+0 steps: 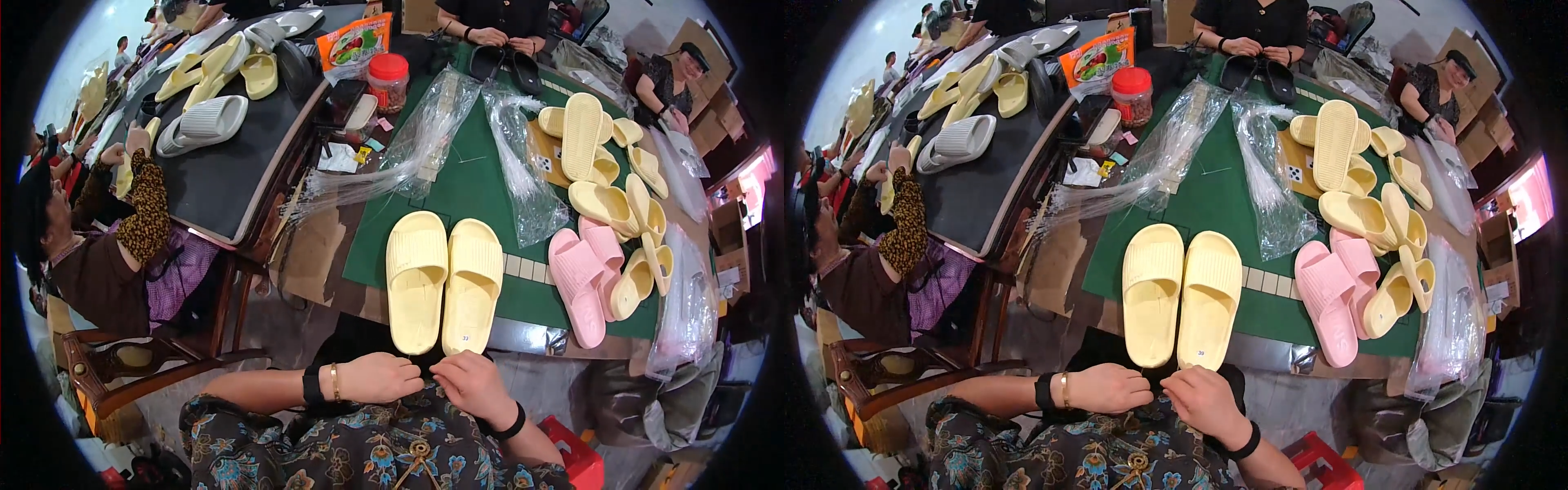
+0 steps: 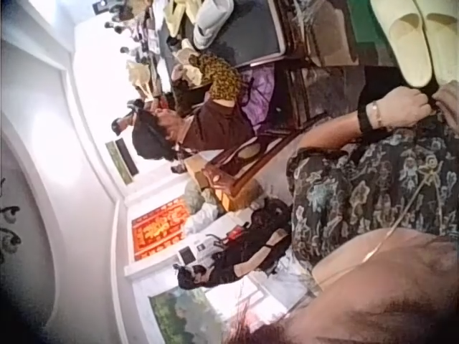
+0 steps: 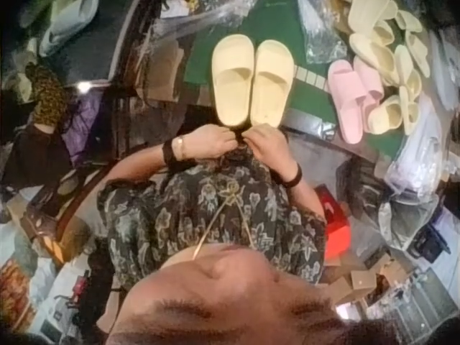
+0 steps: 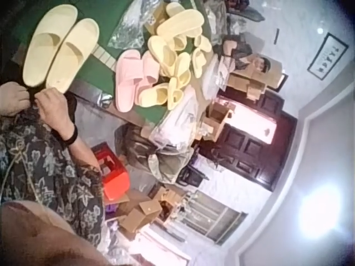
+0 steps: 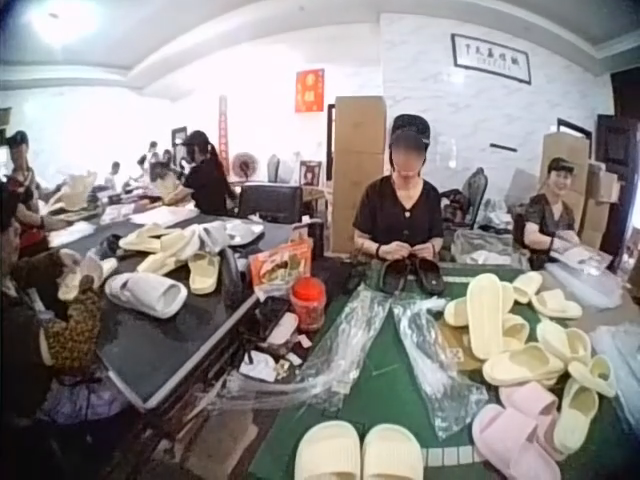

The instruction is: Manually assembling and inspecting various types of slides and slippers by attaching components.

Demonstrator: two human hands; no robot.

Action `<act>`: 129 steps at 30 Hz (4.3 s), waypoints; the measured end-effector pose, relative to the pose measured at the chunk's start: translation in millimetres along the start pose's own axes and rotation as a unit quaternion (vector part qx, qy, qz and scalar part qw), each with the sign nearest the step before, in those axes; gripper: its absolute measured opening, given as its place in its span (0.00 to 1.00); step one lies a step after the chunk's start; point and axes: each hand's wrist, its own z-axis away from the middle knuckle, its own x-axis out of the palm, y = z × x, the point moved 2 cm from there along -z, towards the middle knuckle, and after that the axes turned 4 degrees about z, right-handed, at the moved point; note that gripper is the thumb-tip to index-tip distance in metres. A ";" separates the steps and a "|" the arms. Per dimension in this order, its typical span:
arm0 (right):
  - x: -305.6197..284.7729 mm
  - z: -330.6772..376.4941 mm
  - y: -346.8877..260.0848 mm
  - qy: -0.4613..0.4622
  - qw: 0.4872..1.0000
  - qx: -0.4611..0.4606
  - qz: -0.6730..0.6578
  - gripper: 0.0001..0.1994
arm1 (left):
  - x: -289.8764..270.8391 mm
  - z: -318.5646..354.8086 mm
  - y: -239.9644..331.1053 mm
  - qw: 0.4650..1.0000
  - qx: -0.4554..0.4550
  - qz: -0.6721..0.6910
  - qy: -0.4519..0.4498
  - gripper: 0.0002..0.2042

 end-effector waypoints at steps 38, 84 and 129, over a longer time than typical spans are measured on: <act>-43.0 -114.0 174.4 0.078 0.906 0.390 0.142 0.16 | -87.7 -35.3 -172.8 0.802 -0.485 0.003 0.349 0.13; -3.5 -146.6 108.2 0.215 0.963 0.157 -0.044 0.04 | -80.1 -86.2 -150.9 0.863 -0.238 0.128 0.427 0.06; -39.3 -62.3 118.5 0.217 0.945 0.234 0.066 0.26 | -256.7 55.3 -157.9 0.700 -0.286 -0.345 0.556 0.13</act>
